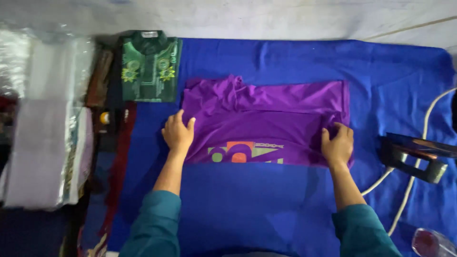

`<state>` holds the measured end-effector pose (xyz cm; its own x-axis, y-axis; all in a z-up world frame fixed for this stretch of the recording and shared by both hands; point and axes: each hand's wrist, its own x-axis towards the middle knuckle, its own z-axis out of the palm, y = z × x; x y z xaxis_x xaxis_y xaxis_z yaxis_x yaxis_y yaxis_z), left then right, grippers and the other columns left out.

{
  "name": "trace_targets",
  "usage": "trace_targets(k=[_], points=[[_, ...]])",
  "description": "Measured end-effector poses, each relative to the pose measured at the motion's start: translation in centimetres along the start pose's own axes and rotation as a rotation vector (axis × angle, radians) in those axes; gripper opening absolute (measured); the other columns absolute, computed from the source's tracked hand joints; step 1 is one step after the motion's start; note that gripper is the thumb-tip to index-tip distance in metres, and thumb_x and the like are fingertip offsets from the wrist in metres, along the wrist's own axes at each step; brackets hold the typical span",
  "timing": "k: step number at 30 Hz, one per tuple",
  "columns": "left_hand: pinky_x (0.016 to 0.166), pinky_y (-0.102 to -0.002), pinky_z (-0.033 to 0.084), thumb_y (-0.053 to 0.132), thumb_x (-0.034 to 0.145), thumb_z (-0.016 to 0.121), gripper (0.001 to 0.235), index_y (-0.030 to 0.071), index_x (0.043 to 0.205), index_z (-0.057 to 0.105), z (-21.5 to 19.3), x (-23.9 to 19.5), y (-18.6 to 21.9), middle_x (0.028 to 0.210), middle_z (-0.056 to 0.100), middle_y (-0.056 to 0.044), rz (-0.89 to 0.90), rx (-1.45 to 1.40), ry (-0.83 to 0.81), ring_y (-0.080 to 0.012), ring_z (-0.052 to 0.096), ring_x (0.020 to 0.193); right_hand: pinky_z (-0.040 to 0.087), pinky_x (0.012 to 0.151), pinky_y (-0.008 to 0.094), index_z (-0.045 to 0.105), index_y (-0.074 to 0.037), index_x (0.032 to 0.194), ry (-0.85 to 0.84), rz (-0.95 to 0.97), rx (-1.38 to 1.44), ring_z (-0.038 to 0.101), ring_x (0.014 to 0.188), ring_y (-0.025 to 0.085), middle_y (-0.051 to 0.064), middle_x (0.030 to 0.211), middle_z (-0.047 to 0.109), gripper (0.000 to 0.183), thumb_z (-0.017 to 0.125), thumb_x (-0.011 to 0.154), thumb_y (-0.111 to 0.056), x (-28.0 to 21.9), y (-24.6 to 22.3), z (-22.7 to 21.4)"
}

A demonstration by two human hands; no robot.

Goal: Ironing and folding a purple t-shirt on a laundry table.

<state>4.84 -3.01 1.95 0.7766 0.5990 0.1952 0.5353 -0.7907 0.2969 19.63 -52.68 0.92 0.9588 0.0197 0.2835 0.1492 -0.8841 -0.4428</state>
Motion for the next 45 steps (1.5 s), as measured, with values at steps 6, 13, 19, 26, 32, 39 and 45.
trace_targets(k=[6, 13, 19, 26, 32, 39, 45], points=[[0.093, -0.056, 0.049, 0.054, 0.094, 0.072, 0.058, 0.009, 0.131, 0.066, 2.5, 2.9, 0.0, 0.122, 0.066, -0.021, -0.216, -0.137, -0.061, -0.0423, 0.061, 0.113, 0.051, 0.097, 0.048, 0.060, -0.001, 0.127, 0.000, 0.154, 0.134, 0.062, 0.110, 0.040, 0.023, 0.120, 0.062, 0.041, 0.074, 0.095, -0.022, 0.5, 3.6, 3.5], [0.092, -0.049, 0.052, 0.044, 0.093, 0.078, 0.050, 0.006, 0.124, 0.069, 4.2, 4.1, -0.8, 0.103, 0.073, -0.017, -0.164, -0.243, 0.038, -0.0403, 0.065, 0.108, 0.052, 0.098, 0.048, 0.060, -0.005, 0.128, 0.031, 0.098, 0.091, 0.062, 0.114, 0.041, 0.021, 0.124, 0.061, 0.038, 0.074, 0.102, -0.028, 2.2, 1.2, 1.9], [0.080, -0.050, 0.055, 0.046, 0.090, 0.080, 0.043, 0.008, 0.108, 0.074, 5.7, 5.0, -1.6, 0.095, 0.075, -0.016, -0.254, -0.287, -0.066, -0.0380, 0.071, 0.089, 0.055, 0.083, 0.048, 0.071, -0.013, 0.116, -0.165, 0.148, 0.019, 0.064, 0.105, 0.039, 0.019, 0.122, 0.059, 0.033, 0.077, 0.089, -0.030, 4.6, -2.7, -0.2], [0.092, -0.035, 0.052, 0.037, 0.100, 0.070, 0.045, -0.002, 0.121, 0.065, 5.9, 4.6, -2.7, 0.111, 0.072, -0.011, -0.283, -1.095, -0.101, -0.0200, 0.066, 0.101, 0.056, 0.089, 0.044, 0.069, -0.007, 0.098, -0.064, -0.289, 0.079, 0.068, 0.109, 0.036, 0.015, 0.127, 0.069, 0.011, 0.072, 0.093, -0.017, 2.5, -0.5, -2.2], [0.103, -0.035, 0.048, 0.043, 0.096, 0.070, 0.060, 0.000, 0.137, 0.060, -1.7, -0.5, -1.0, 0.134, 0.066, -0.011, -0.588, -1.107, -0.476, -0.0205, 0.061, 0.122, 0.054, 0.078, 0.047, 0.067, -0.006, 0.102, -0.113, -0.145, 0.058, 0.069, 0.091, 0.038, 0.016, 0.096, 0.071, 0.012, 0.071, 0.098, -0.017, -4.0, 1.3, -6.5], [0.102, -0.033, 0.048, 0.040, 0.089, 0.072, 0.061, 0.000, 0.134, 0.063, -5.5, -7.4, -4.6, 0.130, 0.069, -0.009, -0.396, -1.120, -0.683, -0.0189, 0.064, 0.118, 0.054, 0.079, 0.047, 0.067, -0.006, 0.102, -0.183, -0.075, 0.117, 0.069, 0.091, 0.039, 0.018, 0.096, 0.071, 0.014, 0.068, 0.098, -0.019, -12.9, 4.1, -10.0], [0.096, -0.031, 0.048, 0.041, 0.095, 0.069, 0.050, 0.003, 0.127, 0.068, -10.2, -13.8, -7.7, 0.118, 0.071, -0.004, -0.425, -1.100, -0.541, -0.0134, 0.064, 0.107, 0.055, 0.081, 0.047, 0.072, -0.008, 0.109, -0.307, 0.150, 0.124, 0.072, 0.094, 0.038, 0.017, 0.100, 0.074, 0.020, 0.065, 0.098, -0.024, -17.7, 1.7, -13.3]])
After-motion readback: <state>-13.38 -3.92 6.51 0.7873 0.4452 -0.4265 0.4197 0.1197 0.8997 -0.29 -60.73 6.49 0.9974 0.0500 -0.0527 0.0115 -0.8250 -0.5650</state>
